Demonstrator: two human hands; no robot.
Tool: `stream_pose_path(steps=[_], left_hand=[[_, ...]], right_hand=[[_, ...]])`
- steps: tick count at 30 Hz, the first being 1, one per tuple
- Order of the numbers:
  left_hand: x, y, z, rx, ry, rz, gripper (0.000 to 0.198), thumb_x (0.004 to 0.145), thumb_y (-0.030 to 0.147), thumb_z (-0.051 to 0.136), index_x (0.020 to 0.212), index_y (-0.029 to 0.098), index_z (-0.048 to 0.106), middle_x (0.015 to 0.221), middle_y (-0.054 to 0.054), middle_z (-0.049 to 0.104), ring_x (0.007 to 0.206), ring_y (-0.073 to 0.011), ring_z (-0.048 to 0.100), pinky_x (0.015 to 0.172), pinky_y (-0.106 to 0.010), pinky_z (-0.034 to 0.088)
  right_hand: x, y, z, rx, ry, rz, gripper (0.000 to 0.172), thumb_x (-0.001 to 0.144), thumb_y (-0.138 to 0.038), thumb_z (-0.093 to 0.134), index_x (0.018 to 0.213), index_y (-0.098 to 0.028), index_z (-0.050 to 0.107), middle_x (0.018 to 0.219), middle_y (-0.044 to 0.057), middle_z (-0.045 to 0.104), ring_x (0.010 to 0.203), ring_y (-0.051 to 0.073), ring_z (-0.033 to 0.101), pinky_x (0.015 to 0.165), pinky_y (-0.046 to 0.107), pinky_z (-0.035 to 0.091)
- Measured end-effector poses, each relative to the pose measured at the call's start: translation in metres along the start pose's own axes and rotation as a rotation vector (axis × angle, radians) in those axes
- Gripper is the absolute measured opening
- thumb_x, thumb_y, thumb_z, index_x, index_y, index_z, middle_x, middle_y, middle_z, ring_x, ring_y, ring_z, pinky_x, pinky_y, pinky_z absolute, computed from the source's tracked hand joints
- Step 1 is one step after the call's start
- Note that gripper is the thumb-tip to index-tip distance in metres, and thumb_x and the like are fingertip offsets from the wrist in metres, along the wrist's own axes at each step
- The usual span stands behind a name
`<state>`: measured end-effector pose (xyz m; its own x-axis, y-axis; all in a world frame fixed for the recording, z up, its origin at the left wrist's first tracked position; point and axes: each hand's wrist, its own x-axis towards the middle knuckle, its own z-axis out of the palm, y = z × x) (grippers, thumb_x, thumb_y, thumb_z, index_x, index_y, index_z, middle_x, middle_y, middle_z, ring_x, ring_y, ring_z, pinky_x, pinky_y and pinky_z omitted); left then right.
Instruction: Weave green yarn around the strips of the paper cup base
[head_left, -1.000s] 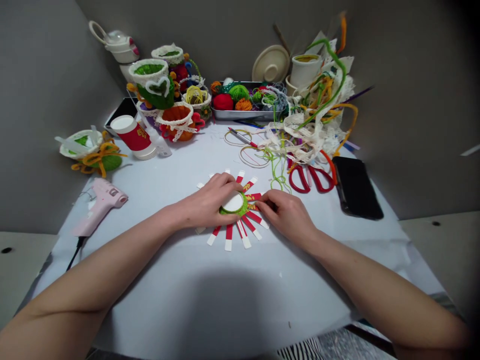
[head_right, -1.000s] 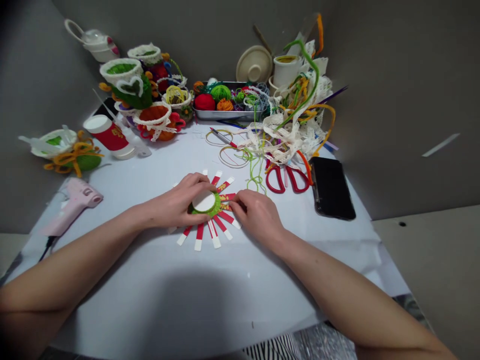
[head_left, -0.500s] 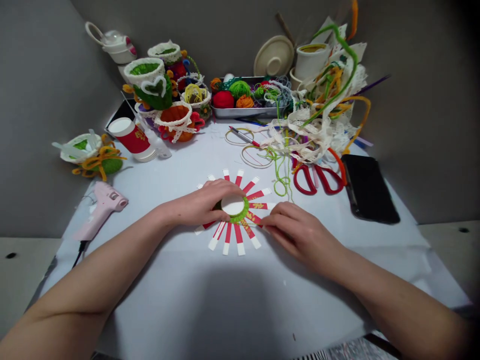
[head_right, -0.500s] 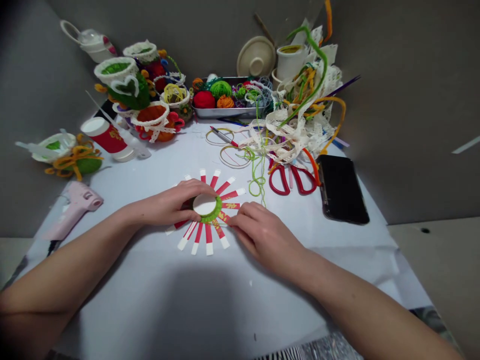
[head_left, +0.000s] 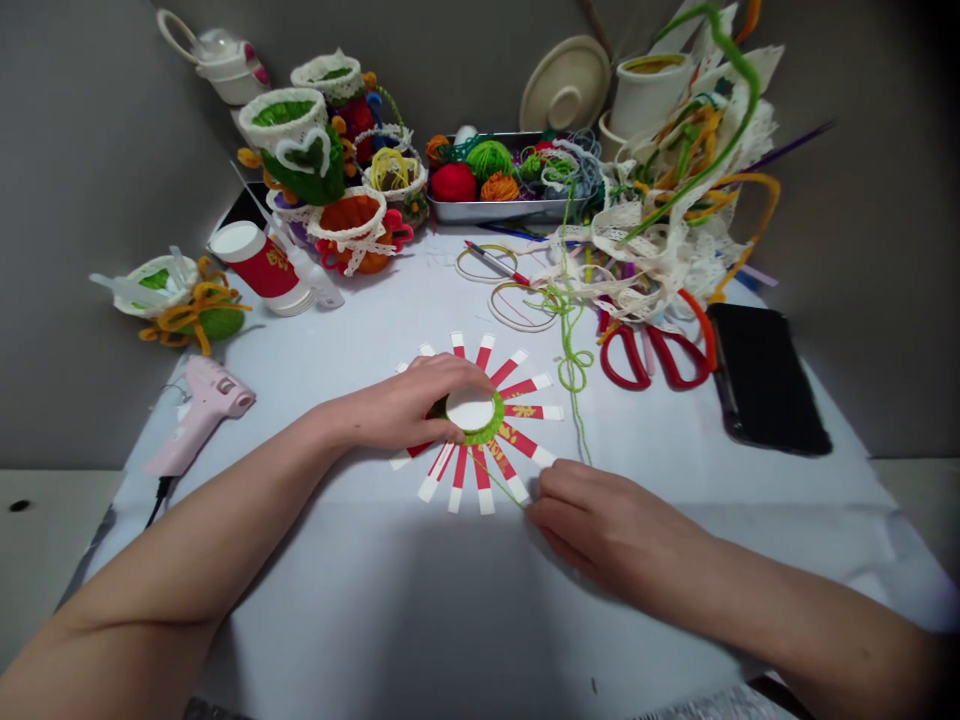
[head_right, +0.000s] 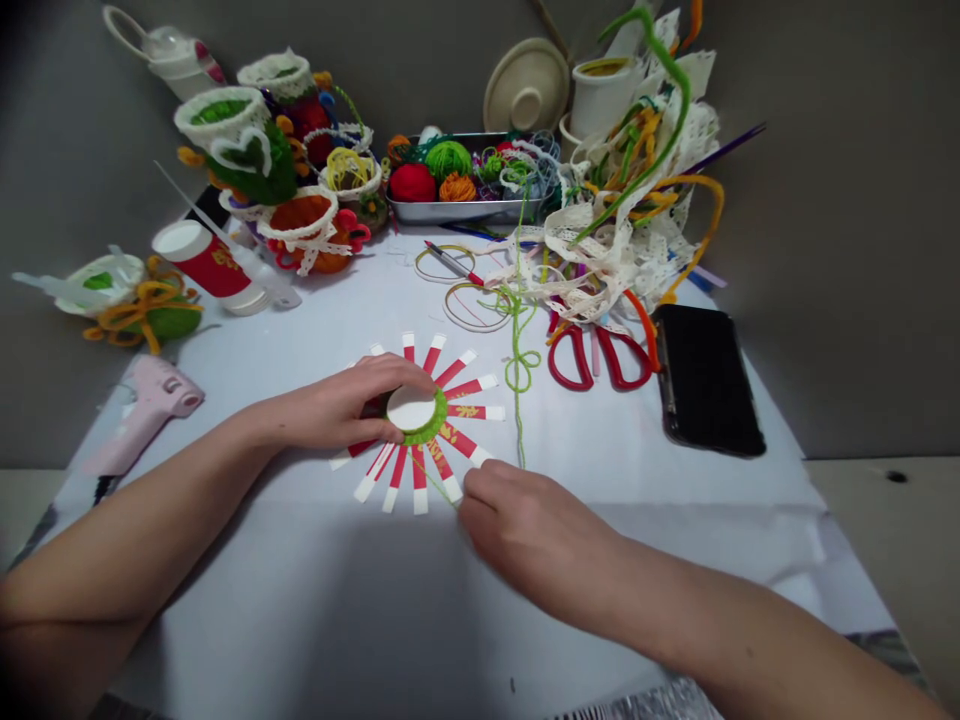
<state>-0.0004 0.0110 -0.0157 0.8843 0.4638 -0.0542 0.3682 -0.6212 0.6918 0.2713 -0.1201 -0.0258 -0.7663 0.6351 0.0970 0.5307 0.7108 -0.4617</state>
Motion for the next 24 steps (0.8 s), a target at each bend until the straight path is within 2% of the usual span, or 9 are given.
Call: stream_pose_path(steps=[6,9,14,21,24], left_hand=[[0.000,-0.001,0.000,-0.005,0.005,0.015,0.036,0.101,0.042,0.064,0.131,0.024,0.057,0.136,-0.010,0.064,0.130,-0.0291,0.055,0.112,-0.046,0.035],[0.000,0.000,0.000,-0.006,0.001,0.013,0.036,0.101,0.041,0.064,0.132,0.024,0.057,0.136,-0.010,0.065,0.129,-0.0290,0.056,0.112,-0.046,0.036],[-0.001,-0.002,0.001,0.002,0.014,0.031,0.035,0.100,0.037,0.065,0.132,0.024,0.057,0.135,-0.010,0.065,0.129,-0.0285,0.056,0.112,-0.046,0.035],[0.001,0.000,0.005,-0.007,-0.017,0.070,0.036,0.099,0.034,0.065,0.132,0.024,0.057,0.133,-0.010,0.065,0.127,-0.0285,0.056,0.111,-0.047,0.038],[0.000,0.003,0.007,-0.004,-0.024,0.084,0.035,0.099,0.031,0.063,0.133,0.025,0.056,0.134,-0.010,0.064,0.129,-0.0288,0.056,0.112,-0.049,0.038]], right_hand=[[0.001,-0.002,0.000,-0.025,0.036,0.001,0.030,0.102,-0.009,0.049,0.076,-0.016,0.061,0.079,0.004,0.058,0.072,0.017,0.050,0.062,0.030,0.040],[0.000,0.001,0.000,-0.076,0.124,0.085,0.029,0.102,-0.010,0.048,0.078,-0.016,0.064,0.079,0.005,0.059,0.072,0.018,0.050,0.065,0.032,0.041],[0.005,0.015,0.000,-0.049,0.247,0.217,0.023,0.105,-0.022,0.053,0.089,-0.017,0.068,0.085,0.007,0.064,0.080,0.021,0.058,0.074,0.034,0.046],[0.022,0.033,0.006,-0.003,0.461,0.371,0.020,0.100,-0.022,0.059,0.081,-0.019,0.064,0.075,0.003,0.062,0.071,0.017,0.057,0.065,0.030,0.042],[0.026,0.035,0.012,0.022,0.455,0.404,0.018,0.097,-0.021,0.060,0.079,-0.020,0.061,0.075,0.002,0.063,0.069,0.017,0.056,0.065,0.029,0.040]])
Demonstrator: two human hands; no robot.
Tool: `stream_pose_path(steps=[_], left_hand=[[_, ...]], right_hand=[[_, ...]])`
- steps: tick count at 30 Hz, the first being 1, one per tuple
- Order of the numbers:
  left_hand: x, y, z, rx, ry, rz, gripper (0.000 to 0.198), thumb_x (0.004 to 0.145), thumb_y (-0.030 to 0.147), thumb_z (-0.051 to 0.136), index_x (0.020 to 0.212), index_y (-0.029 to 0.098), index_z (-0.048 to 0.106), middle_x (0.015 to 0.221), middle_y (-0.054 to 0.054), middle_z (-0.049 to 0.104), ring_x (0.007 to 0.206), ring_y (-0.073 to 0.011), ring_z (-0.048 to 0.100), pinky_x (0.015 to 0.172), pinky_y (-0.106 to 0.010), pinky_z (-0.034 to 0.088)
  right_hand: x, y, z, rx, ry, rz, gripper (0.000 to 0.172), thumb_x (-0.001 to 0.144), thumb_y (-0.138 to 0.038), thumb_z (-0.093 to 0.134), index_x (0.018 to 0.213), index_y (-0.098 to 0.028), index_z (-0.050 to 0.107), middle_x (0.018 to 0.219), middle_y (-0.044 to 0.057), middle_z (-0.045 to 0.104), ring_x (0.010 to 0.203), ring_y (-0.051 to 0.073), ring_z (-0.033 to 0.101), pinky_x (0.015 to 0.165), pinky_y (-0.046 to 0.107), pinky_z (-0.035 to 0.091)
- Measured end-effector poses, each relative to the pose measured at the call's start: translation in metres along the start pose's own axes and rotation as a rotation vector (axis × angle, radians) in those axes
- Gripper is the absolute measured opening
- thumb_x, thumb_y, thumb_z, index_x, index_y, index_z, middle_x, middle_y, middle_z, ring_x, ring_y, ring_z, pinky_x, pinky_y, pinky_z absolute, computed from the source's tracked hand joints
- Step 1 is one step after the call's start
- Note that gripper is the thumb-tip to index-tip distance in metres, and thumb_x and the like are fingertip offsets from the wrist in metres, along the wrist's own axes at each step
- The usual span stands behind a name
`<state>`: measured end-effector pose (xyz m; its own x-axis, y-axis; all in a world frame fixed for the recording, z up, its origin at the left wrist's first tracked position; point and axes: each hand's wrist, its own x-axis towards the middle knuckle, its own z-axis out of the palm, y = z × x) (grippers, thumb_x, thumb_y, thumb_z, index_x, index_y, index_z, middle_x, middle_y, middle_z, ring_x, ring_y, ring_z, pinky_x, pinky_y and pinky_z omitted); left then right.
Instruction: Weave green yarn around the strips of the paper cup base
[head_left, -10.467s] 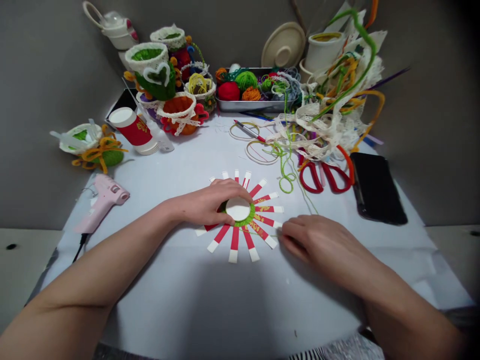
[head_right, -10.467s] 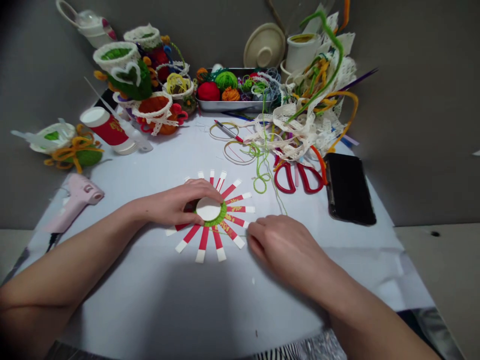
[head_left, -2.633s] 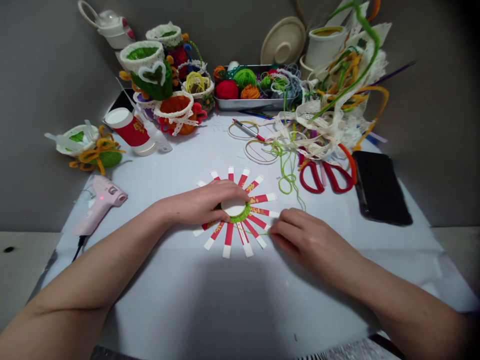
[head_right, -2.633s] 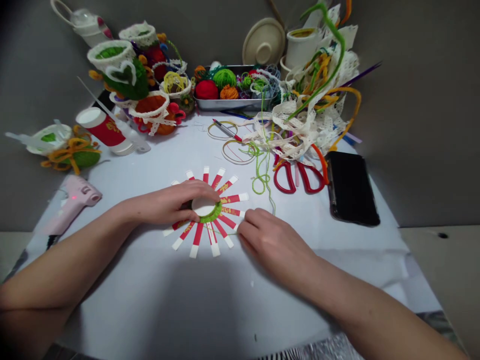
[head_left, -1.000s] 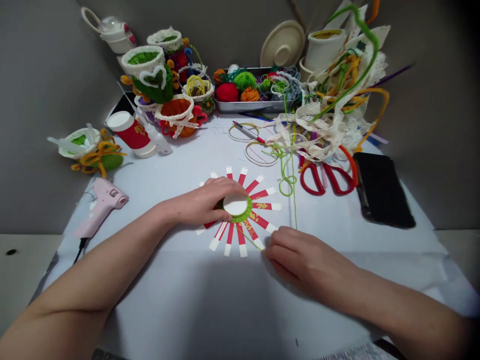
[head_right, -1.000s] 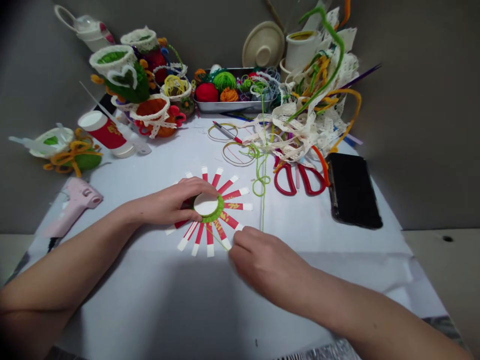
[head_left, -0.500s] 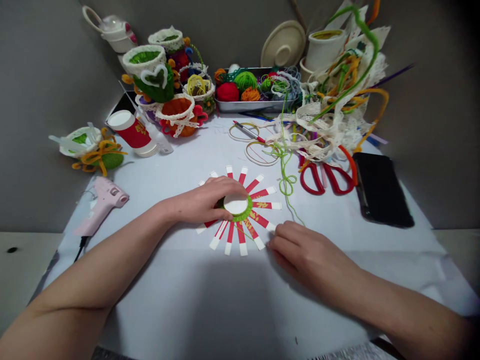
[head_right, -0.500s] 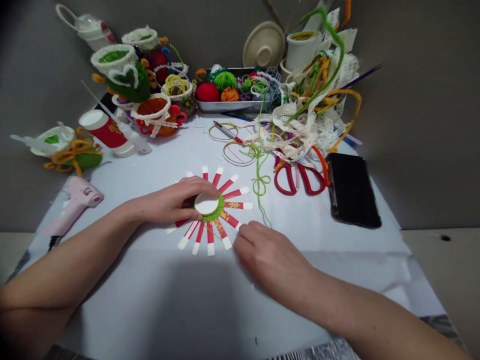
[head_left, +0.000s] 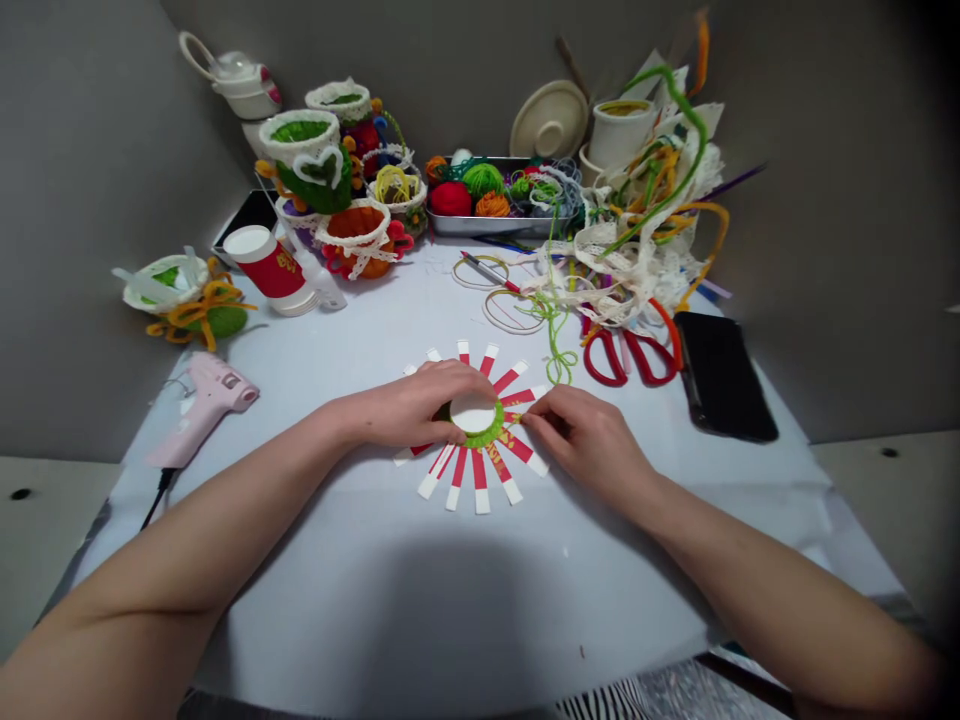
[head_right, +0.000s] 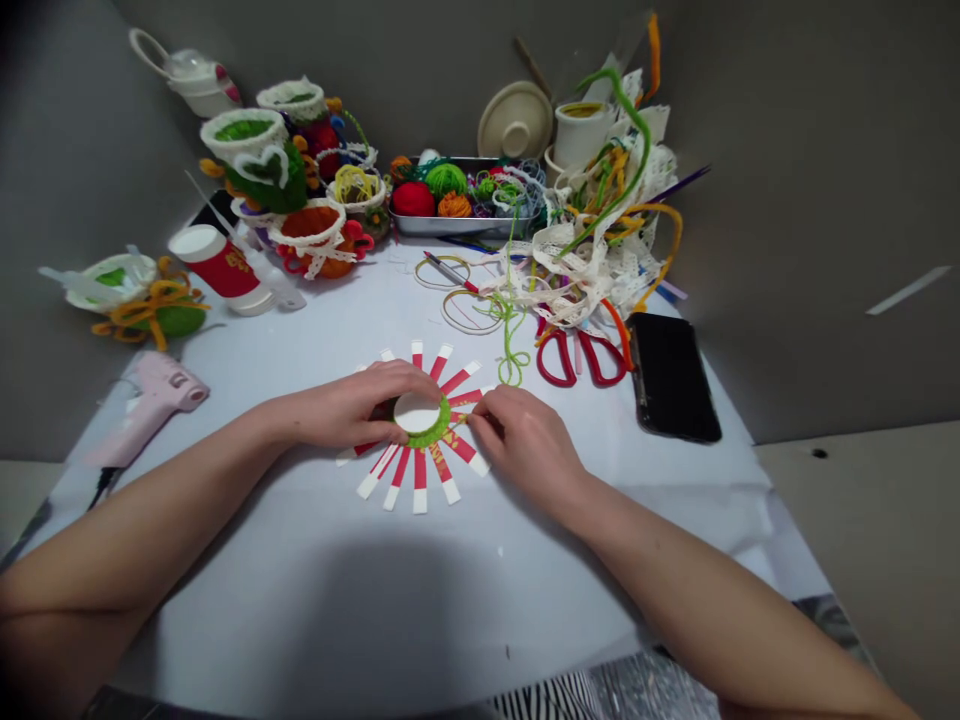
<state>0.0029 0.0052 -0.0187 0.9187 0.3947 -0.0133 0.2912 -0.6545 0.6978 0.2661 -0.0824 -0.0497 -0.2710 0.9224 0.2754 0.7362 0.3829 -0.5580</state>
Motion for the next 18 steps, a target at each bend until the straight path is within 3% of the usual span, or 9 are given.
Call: stream_pose_path(steps=[7,13,18], left_hand=[[-0.001,0.013,0.006,0.084,0.058,-0.034,0.048,0.091,0.022,0.062,0.138,0.022,0.053,0.157,-0.017,0.041,0.148,-0.0340,0.039,0.116,-0.054,0.038],[0.005,0.019,0.014,0.181,0.159,-0.154,0.047,0.093,0.043,0.070,0.132,0.020,0.057,0.130,-0.015,0.058,0.126,-0.0342,0.051,0.107,-0.054,0.042],[0.003,0.008,0.006,0.115,0.121,-0.140,0.047,0.095,0.039,0.068,0.137,0.025,0.053,0.139,-0.011,0.060,0.130,-0.0327,0.052,0.110,-0.052,0.038]], right_hand=[[0.001,0.000,0.007,-0.012,-0.009,0.046,0.018,0.095,-0.021,0.058,0.077,-0.021,0.058,0.073,0.001,0.064,0.068,0.017,0.056,0.064,0.029,0.040],[0.002,-0.002,0.005,-0.015,-0.004,0.033,0.018,0.094,-0.018,0.059,0.076,-0.021,0.058,0.071,0.000,0.062,0.067,0.016,0.056,0.064,0.029,0.039],[0.000,-0.003,-0.003,0.054,-0.017,-0.061,0.014,0.100,-0.020,0.057,0.091,-0.020,0.068,0.086,0.005,0.063,0.078,0.018,0.061,0.069,0.030,0.047]])
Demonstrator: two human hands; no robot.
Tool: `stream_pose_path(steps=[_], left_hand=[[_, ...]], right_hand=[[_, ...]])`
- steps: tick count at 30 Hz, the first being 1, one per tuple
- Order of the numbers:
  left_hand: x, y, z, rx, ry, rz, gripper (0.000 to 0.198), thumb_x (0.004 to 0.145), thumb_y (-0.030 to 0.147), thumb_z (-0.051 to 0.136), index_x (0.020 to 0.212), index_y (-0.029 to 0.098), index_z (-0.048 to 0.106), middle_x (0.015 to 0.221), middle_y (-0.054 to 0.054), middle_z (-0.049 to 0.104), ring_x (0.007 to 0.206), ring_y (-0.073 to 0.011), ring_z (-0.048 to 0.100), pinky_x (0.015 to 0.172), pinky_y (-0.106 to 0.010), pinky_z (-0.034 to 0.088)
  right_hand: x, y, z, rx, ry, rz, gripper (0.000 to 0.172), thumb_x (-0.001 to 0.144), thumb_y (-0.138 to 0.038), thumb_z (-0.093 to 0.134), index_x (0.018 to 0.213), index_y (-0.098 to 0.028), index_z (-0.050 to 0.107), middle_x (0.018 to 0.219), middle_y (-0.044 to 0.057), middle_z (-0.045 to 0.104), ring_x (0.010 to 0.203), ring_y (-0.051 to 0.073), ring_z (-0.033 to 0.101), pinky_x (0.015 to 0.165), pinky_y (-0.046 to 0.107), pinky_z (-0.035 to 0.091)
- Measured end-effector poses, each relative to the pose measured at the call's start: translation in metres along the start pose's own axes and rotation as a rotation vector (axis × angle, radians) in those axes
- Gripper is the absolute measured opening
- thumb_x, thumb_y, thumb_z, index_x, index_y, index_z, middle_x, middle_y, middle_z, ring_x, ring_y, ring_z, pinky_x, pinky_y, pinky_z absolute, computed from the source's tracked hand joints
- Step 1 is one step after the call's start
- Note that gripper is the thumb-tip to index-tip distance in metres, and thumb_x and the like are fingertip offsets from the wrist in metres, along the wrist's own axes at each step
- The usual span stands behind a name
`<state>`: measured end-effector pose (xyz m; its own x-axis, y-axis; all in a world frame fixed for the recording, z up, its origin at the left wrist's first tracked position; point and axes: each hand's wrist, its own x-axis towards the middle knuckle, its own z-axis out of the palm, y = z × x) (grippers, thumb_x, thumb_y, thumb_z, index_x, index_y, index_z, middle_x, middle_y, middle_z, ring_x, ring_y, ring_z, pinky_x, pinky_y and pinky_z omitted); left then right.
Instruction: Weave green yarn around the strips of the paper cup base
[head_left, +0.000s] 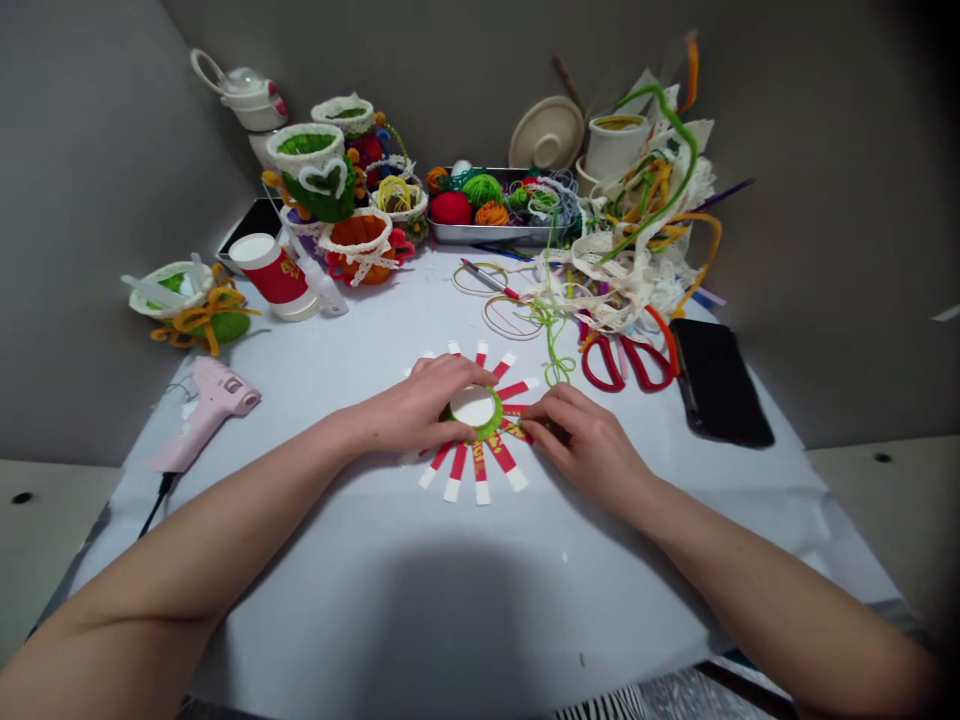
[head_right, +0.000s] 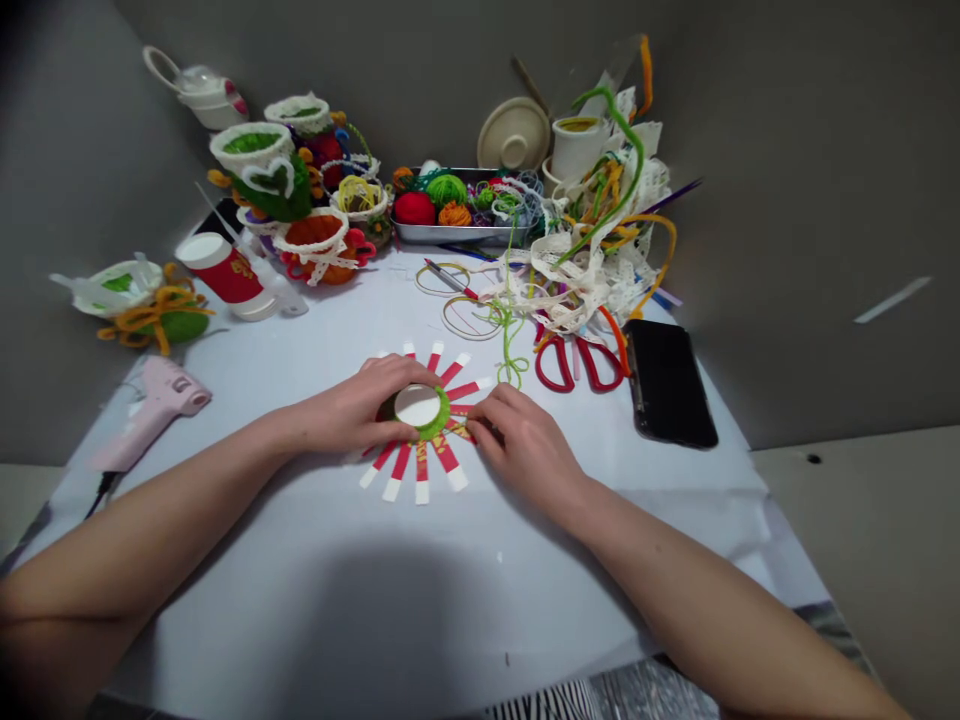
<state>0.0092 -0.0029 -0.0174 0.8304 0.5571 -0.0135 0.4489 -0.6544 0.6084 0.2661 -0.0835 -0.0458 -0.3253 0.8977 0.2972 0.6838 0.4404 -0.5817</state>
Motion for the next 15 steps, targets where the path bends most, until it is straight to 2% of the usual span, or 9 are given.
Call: stream_pose_path(steps=[3,6,9,13,15], left_hand=[[-0.001,-0.007,-0.008,-0.076,-0.052,0.039,0.042,0.096,0.035,0.065,0.135,0.026,0.054,0.140,-0.010,0.061,0.131,-0.0305,0.053,0.111,-0.048,0.038],[-0.001,-0.011,-0.011,-0.120,-0.092,0.060,0.039,0.097,0.035,0.064,0.133,0.024,0.055,0.137,-0.010,0.063,0.128,-0.0297,0.055,0.109,-0.047,0.039],[-0.001,-0.012,-0.012,-0.130,-0.113,0.077,0.040,0.096,0.035,0.066,0.132,0.024,0.056,0.134,-0.010,0.064,0.127,-0.0295,0.056,0.110,-0.047,0.037],[0.000,-0.014,-0.013,-0.156,-0.135,0.087,0.042,0.094,0.035,0.070,0.131,0.025,0.056,0.135,-0.010,0.065,0.130,-0.0301,0.056,0.112,-0.048,0.035],[0.000,-0.013,-0.013,-0.166,-0.136,0.078,0.041,0.094,0.036,0.070,0.131,0.025,0.056,0.134,-0.010,0.065,0.129,-0.0300,0.056,0.112,-0.048,0.035]], right_hand=[[-0.004,-0.003,-0.006,0.044,-0.017,-0.104,0.017,0.104,-0.019,0.054,0.102,-0.019,0.071,0.092,0.007,0.064,0.083,0.019,0.062,0.073,0.030,0.051],[-0.009,-0.007,-0.013,0.041,-0.099,-0.177,0.021,0.106,-0.019,0.050,0.103,-0.018,0.070,0.091,0.007,0.065,0.082,0.019,0.061,0.073,0.031,0.051],[-0.014,-0.013,-0.020,0.019,-0.209,-0.199,0.022,0.106,-0.019,0.049,0.098,-0.018,0.069,0.090,0.007,0.065,0.082,0.019,0.061,0.073,0.032,0.051],[-0.021,-0.021,-0.027,-0.026,-0.371,-0.260,0.029,0.106,-0.016,0.046,0.086,-0.019,0.066,0.084,0.005,0.063,0.075,0.017,0.057,0.065,0.031,0.045],[-0.024,-0.025,-0.027,-0.024,-0.423,-0.222,0.032,0.106,-0.015,0.045,0.079,-0.020,0.060,0.078,0.002,0.060,0.068,0.015,0.053,0.060,0.030,0.042]])
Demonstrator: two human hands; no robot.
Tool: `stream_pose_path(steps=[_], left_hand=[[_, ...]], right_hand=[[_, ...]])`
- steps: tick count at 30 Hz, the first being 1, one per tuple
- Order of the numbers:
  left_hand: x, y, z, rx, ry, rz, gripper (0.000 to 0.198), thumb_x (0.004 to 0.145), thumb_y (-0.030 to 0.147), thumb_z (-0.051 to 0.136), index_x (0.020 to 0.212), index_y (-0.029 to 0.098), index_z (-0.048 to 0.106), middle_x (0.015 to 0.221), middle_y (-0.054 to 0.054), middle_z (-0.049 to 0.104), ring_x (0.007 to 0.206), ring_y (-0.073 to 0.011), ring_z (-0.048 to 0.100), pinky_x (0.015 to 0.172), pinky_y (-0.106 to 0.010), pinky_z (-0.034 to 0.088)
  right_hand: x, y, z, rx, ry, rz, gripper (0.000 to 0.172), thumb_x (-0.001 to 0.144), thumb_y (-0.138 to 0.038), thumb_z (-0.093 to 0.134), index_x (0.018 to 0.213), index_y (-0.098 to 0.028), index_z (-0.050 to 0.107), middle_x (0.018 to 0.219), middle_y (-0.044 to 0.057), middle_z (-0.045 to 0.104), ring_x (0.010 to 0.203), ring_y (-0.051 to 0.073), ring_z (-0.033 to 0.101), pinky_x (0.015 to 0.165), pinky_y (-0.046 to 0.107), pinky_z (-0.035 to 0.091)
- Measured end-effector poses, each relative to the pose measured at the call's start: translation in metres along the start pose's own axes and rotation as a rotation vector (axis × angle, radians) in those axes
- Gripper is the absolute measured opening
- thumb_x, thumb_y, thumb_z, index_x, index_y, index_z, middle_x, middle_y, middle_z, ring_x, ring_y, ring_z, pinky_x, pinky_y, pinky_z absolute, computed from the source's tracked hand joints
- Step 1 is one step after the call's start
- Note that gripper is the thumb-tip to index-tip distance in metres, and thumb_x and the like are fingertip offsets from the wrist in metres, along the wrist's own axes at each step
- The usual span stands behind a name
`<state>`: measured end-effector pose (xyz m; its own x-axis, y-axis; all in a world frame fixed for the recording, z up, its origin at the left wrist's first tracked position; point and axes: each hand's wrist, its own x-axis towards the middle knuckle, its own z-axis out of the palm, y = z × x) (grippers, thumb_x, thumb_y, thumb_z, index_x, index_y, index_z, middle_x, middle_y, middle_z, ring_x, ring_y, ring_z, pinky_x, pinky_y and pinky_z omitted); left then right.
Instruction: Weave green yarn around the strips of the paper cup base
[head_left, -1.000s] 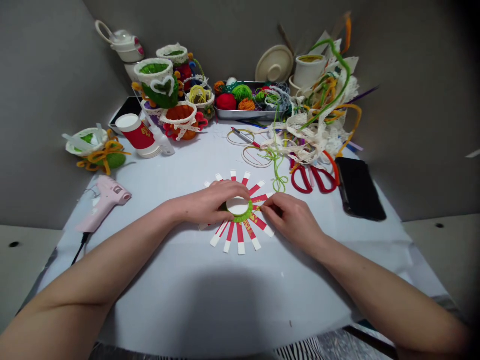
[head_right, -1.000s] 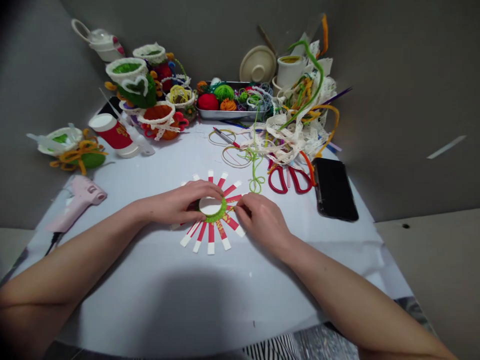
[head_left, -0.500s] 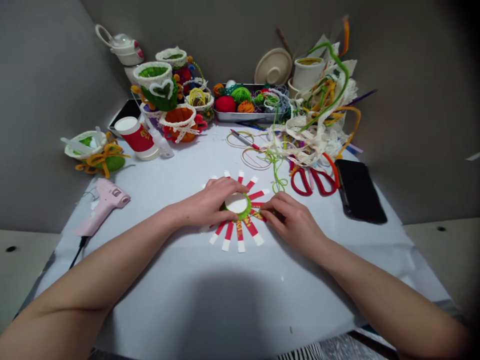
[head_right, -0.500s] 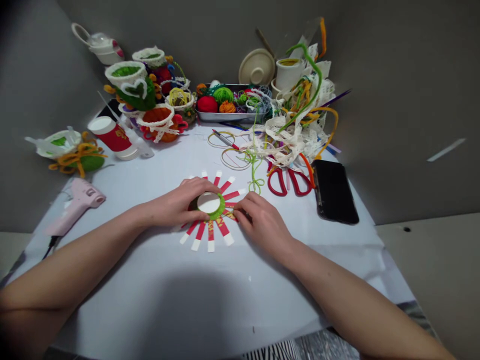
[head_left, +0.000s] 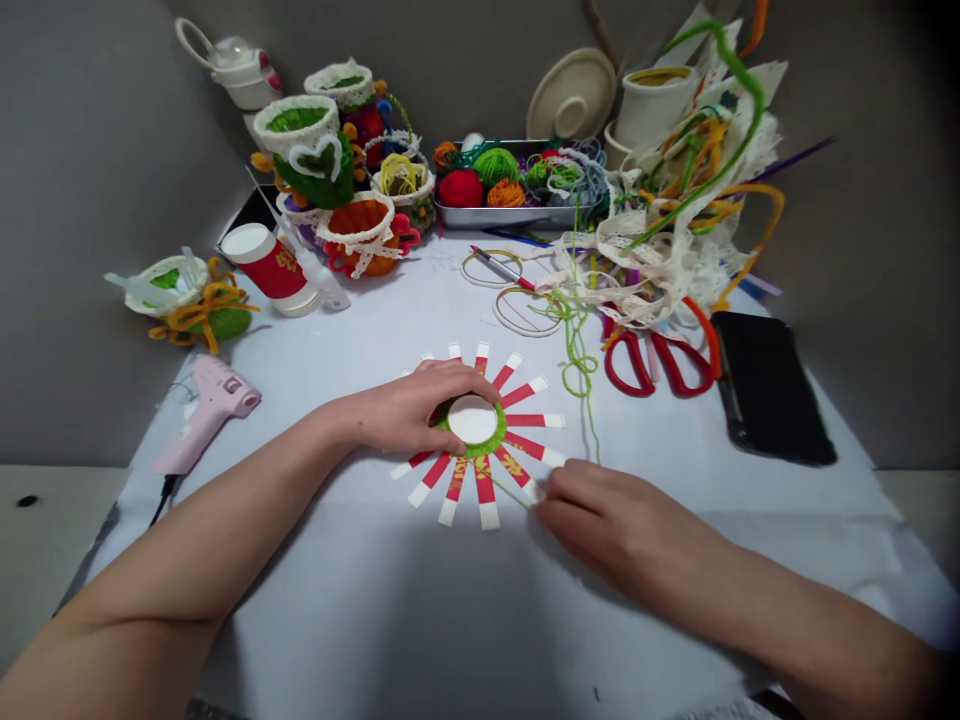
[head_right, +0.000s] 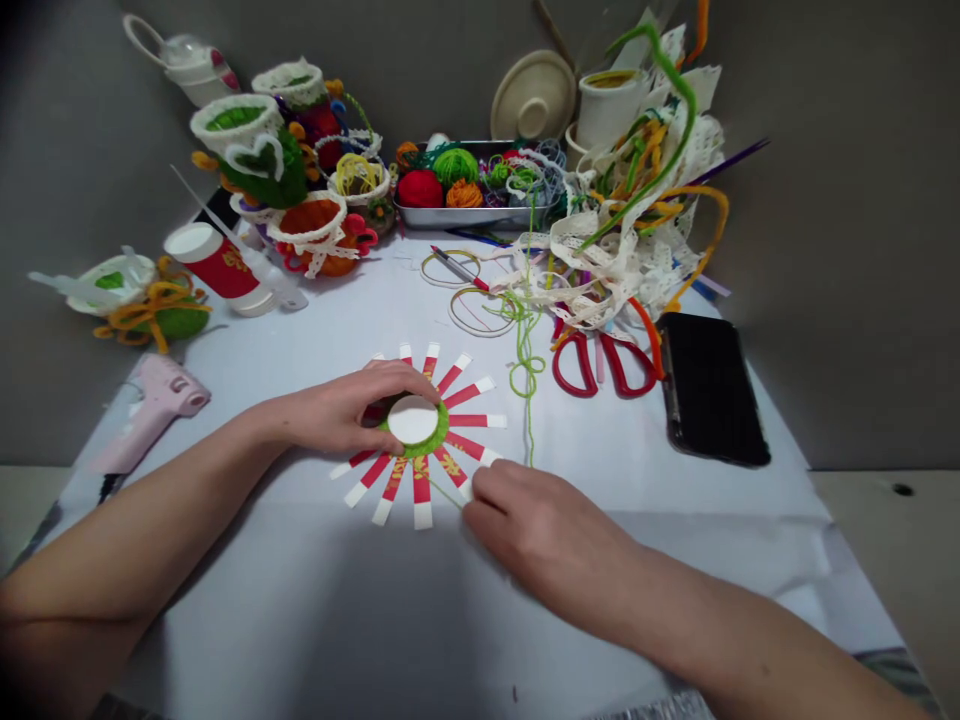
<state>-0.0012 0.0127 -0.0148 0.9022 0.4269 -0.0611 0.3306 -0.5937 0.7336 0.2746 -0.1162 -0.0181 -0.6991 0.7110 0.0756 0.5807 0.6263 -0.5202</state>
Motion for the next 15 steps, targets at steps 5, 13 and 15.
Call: stream_pose_path(steps=[5,13,15], left_hand=[[0.000,0.002,0.000,-0.009,0.006,-0.017,0.040,0.094,0.038,0.070,0.129,0.024,0.057,0.133,-0.010,0.066,0.128,-0.0294,0.057,0.112,-0.047,0.035],[-0.001,-0.002,0.001,0.012,0.001,0.004,0.040,0.095,0.037,0.069,0.131,0.025,0.056,0.134,-0.009,0.065,0.129,-0.0288,0.056,0.112,-0.045,0.034],[-0.001,-0.002,0.001,0.017,0.001,0.008,0.040,0.095,0.037,0.069,0.131,0.025,0.056,0.133,-0.009,0.065,0.129,-0.0290,0.056,0.112,-0.045,0.034]], right_hand=[[-0.004,-0.004,0.004,-0.020,-0.022,0.036,0.031,0.104,-0.010,0.046,0.076,-0.021,0.054,0.074,0.001,0.059,0.063,0.014,0.050,0.056,0.029,0.038],[-0.008,0.007,-0.003,-0.267,0.040,-0.013,0.029,0.101,-0.007,0.044,0.080,-0.018,0.060,0.083,0.007,0.061,0.072,0.019,0.053,0.063,0.033,0.042],[-0.006,0.012,-0.003,-0.261,0.073,0.022,0.027,0.102,-0.011,0.046,0.082,-0.018,0.062,0.083,0.007,0.061,0.073,0.020,0.053,0.064,0.033,0.043]])
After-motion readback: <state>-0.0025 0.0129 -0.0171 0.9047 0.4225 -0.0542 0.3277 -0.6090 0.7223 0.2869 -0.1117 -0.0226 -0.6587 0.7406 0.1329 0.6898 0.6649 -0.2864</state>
